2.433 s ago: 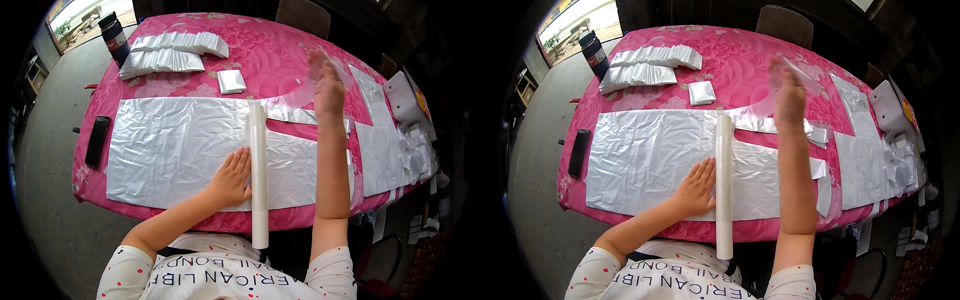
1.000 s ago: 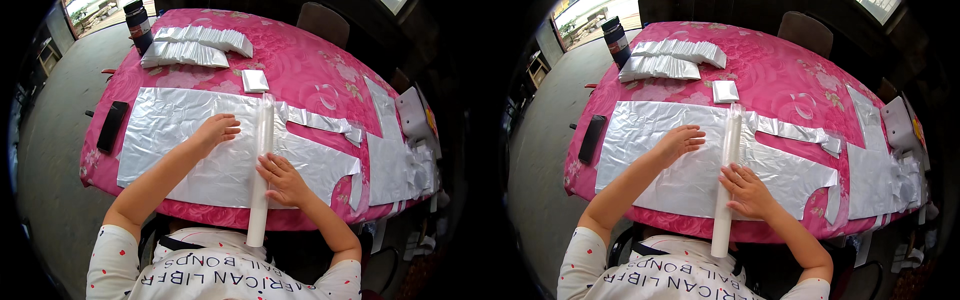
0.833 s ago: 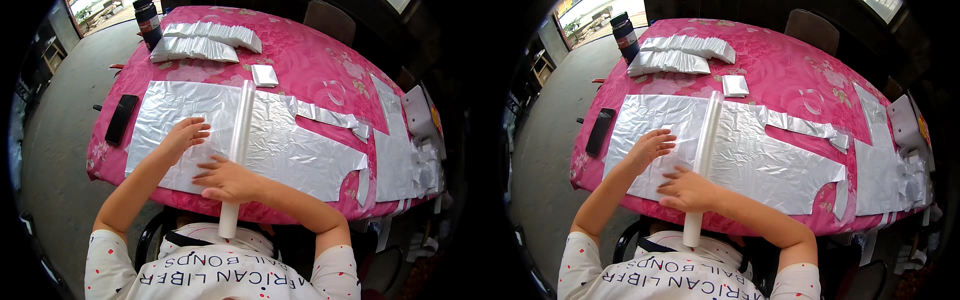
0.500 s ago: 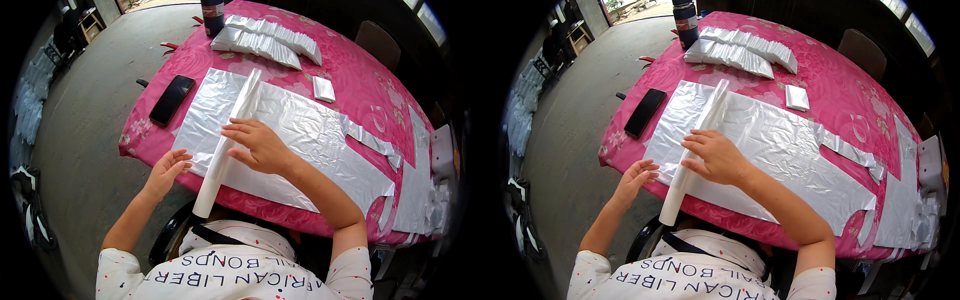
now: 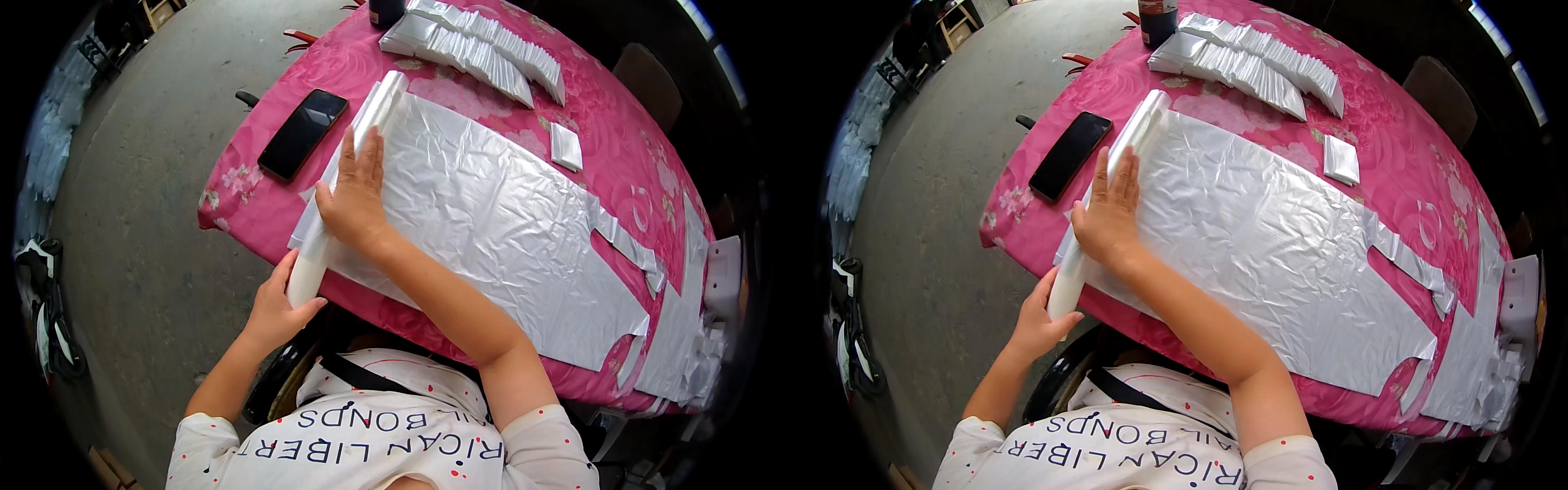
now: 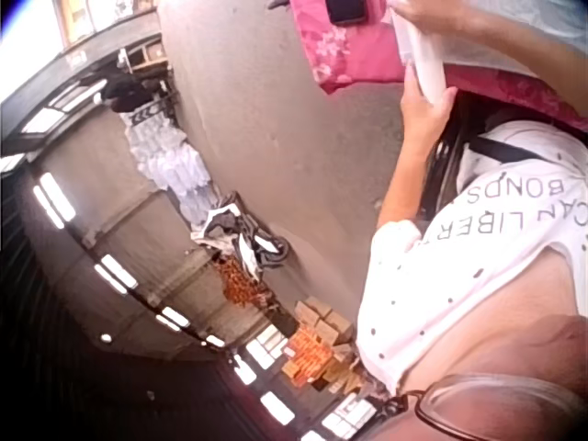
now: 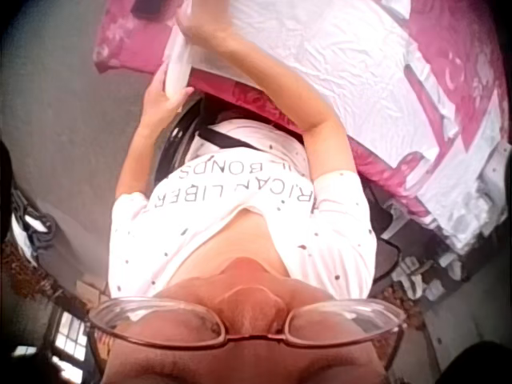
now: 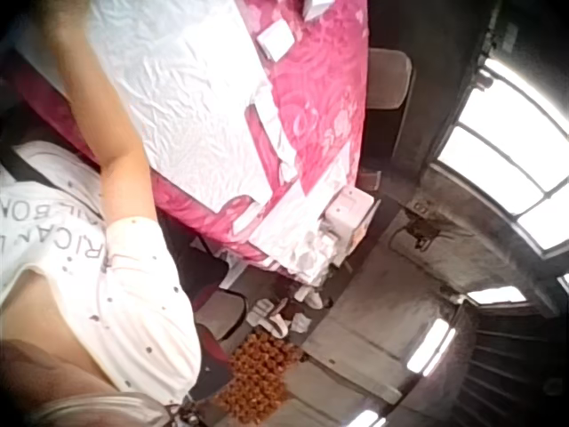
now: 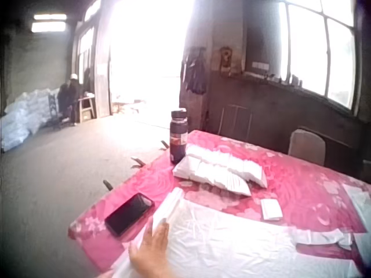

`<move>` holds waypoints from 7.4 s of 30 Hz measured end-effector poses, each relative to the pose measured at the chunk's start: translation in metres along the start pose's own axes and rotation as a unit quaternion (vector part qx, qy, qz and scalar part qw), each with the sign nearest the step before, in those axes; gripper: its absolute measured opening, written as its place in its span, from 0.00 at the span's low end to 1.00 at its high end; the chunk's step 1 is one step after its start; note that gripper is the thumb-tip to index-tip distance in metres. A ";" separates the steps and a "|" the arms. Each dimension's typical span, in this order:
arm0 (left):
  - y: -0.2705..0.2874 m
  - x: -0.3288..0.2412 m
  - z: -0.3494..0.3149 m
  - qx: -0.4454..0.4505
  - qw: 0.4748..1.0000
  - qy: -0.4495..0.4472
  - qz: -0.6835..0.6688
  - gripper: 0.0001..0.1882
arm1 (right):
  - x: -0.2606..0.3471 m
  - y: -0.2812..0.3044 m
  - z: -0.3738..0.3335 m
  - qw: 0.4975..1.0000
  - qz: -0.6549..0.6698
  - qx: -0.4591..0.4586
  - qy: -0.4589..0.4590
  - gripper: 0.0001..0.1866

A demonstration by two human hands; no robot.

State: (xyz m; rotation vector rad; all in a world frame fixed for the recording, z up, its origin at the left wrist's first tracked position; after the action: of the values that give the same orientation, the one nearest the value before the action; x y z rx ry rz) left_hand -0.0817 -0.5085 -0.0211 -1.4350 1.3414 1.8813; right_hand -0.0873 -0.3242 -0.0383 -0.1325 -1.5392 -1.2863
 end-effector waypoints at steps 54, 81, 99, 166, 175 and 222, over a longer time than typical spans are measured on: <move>-0.058 -0.014 -0.018 0.385 0.782 0.364 -0.330 0.42 | -0.238 0.303 -0.024 0.943 0.182 0.037 -0.275 0.08; -0.152 -0.094 0.082 0.290 0.543 -0.744 0.260 0.18 | -0.219 0.283 0.032 0.954 0.041 0.175 -0.240 0.09; -0.173 -0.056 0.039 0.436 0.667 -0.549 0.251 0.39 | -0.138 0.272 -0.060 0.994 0.029 0.080 -0.072 0.20; -0.161 -0.081 0.089 0.294 0.842 -0.445 0.085 0.35 | -0.141 0.234 -0.144 0.998 -0.054 0.001 0.026 0.12; -0.169 -0.087 0.095 0.110 0.916 -0.380 0.064 0.35 | -0.151 0.243 -0.093 0.884 0.095 0.192 -0.416 0.15; -0.165 -0.080 0.071 0.214 0.852 -0.468 0.095 0.27 | -0.151 0.232 -0.136 0.993 -0.021 0.072 0.091 0.16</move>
State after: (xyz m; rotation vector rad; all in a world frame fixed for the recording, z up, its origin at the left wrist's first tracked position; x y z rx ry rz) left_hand 0.0423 -0.3556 -0.0214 -0.0819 1.2531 1.8160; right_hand 0.2127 -0.2556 -0.0253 0.1071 -1.4770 -1.1819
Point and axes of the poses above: each hand's wrist, its own z-axis towards the middle knuckle, its own y-axis out of the back of the hand, x = y × z, the point moved 2 cm from there along z, towards the middle knuckle, and after that the axes turned 15 degrees about -y, right-handed, at the moved point
